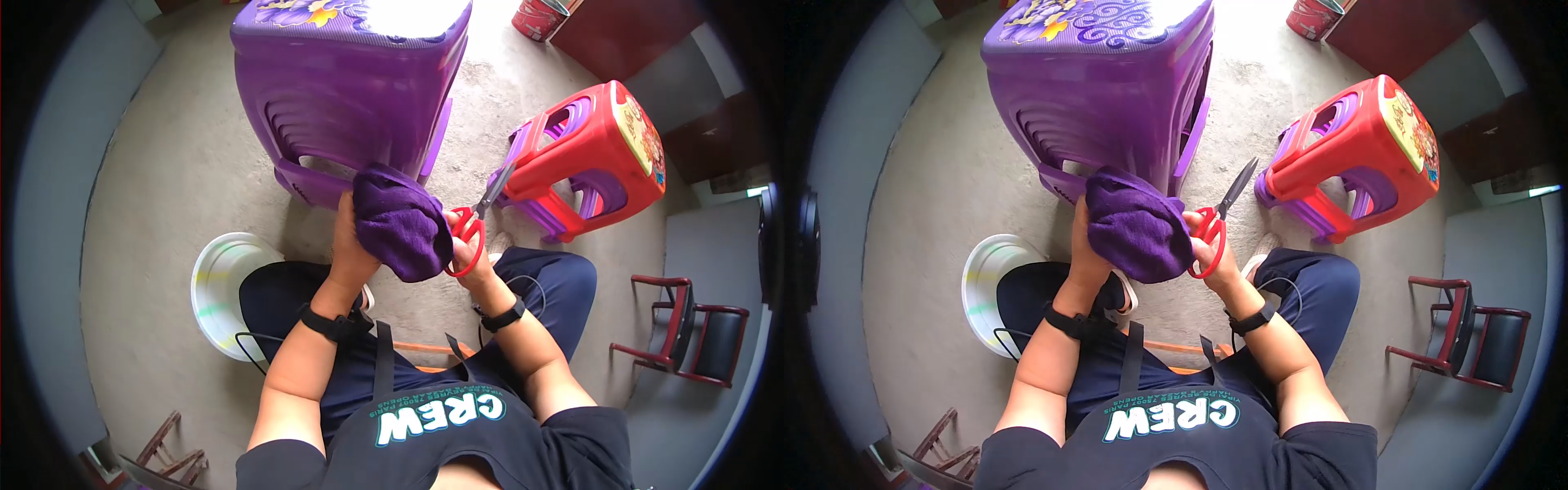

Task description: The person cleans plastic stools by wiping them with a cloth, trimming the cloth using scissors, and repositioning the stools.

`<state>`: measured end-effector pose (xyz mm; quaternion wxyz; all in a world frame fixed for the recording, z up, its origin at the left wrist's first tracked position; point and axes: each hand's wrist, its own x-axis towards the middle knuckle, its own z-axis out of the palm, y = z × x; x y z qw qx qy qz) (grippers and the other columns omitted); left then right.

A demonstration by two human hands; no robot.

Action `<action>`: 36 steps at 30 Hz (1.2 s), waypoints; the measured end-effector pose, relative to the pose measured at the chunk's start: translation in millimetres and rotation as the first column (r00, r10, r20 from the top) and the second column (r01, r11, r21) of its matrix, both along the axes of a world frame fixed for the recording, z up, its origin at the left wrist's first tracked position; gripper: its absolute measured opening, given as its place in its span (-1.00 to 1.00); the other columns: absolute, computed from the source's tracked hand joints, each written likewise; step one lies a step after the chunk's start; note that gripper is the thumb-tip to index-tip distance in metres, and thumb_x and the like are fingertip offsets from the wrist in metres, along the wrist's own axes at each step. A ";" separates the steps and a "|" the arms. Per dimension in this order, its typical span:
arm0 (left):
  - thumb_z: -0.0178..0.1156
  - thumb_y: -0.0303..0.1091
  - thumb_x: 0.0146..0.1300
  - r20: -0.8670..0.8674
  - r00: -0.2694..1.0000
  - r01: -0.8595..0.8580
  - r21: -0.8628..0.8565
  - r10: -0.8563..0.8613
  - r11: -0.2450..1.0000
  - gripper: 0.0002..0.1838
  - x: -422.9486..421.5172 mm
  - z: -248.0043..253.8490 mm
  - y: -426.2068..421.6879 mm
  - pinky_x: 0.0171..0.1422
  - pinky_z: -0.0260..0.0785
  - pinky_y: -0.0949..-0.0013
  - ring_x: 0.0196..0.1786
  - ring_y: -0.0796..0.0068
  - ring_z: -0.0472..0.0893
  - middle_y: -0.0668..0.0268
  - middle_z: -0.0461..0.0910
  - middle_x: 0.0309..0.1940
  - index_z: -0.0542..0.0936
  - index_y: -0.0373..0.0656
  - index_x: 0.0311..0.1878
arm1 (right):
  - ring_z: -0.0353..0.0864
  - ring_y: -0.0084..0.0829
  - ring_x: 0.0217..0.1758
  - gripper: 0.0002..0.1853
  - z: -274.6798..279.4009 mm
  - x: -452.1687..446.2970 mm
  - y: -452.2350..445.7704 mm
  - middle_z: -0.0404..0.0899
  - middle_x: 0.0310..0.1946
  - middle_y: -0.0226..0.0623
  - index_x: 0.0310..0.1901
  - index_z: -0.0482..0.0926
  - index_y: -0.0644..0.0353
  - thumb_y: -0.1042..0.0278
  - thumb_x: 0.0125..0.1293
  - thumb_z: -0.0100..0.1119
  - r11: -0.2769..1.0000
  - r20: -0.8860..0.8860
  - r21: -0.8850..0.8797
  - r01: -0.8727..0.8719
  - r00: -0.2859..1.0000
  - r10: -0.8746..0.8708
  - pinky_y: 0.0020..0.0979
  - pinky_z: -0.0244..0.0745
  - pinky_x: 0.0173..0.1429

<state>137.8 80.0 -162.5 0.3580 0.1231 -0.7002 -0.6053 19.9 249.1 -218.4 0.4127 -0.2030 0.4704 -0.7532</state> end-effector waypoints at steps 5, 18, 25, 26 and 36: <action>0.31 -0.38 0.16 -0.001 1.000 0.026 0.346 -0.027 0.938 -0.53 -5.9 -10.8 -3.2 0.09 0.40 0.36 -0.02 0.46 0.54 0.23 0.52 -0.05 0.33 -0.20 0.08 | 0.54 -0.53 -0.07 -0.64 17.6 -2.7 10.7 0.56 -0.14 -0.34 0.02 0.45 0.28 0.44 0.18 0.20 0.989 -0.111 0.145 -0.005 0.994 0.022 -0.46 0.42 0.07; 0.08 -0.17 0.33 -0.112 0.978 0.208 0.628 -0.177 0.750 -0.64 -10.1 -4.1 -5.4 0.09 0.43 0.36 -0.03 0.48 0.56 0.33 0.54 -0.07 0.39 -0.12 0.11 | 0.38 -0.67 -0.37 -0.62 21.5 9.7 16.7 0.43 -0.42 -0.51 -0.02 0.53 0.25 0.30 0.17 0.35 0.920 -0.579 0.267 0.288 0.811 -0.085 -0.56 0.34 -0.20; 0.22 -0.26 0.22 -0.106 0.983 0.183 0.657 -0.151 0.731 -0.62 -10.9 -8.8 -10.4 -0.01 0.46 0.43 -0.12 0.51 0.59 0.31 0.57 -0.12 0.43 -0.15 0.06 | 0.36 -0.67 -0.39 -0.68 21.7 12.1 13.7 0.42 -0.42 -0.48 -0.18 0.56 0.23 0.32 0.08 0.43 0.862 -0.474 0.364 0.354 0.867 -0.156 -0.55 0.31 -0.30; 0.23 -0.27 0.21 -0.107 0.981 0.192 0.654 -0.162 0.732 -0.61 -10.6 -8.9 -9.5 -0.01 0.46 0.43 -0.13 0.52 0.59 0.32 0.57 -0.12 0.43 -0.16 0.06 | 0.39 -0.62 -0.36 -0.69 23.7 13.9 12.5 0.44 -0.40 -0.43 -0.20 0.56 0.24 0.31 0.07 0.43 0.862 -0.432 0.398 0.315 0.893 -0.127 -0.51 0.34 -0.28; 0.33 -0.36 0.08 0.102 0.993 -0.006 0.563 -0.062 0.827 -0.43 -11.6 -40.5 -10.0 0.13 0.40 0.33 0.00 0.41 0.54 0.19 0.51 -0.01 0.33 -0.23 0.14 | 0.52 -0.45 -0.31 -0.90 26.4 6.9 13.6 0.54 -0.35 -0.26 -0.38 0.51 0.27 0.49 0.13 0.25 0.933 -0.623 0.148 0.329 0.763 -0.171 -0.41 0.43 -0.16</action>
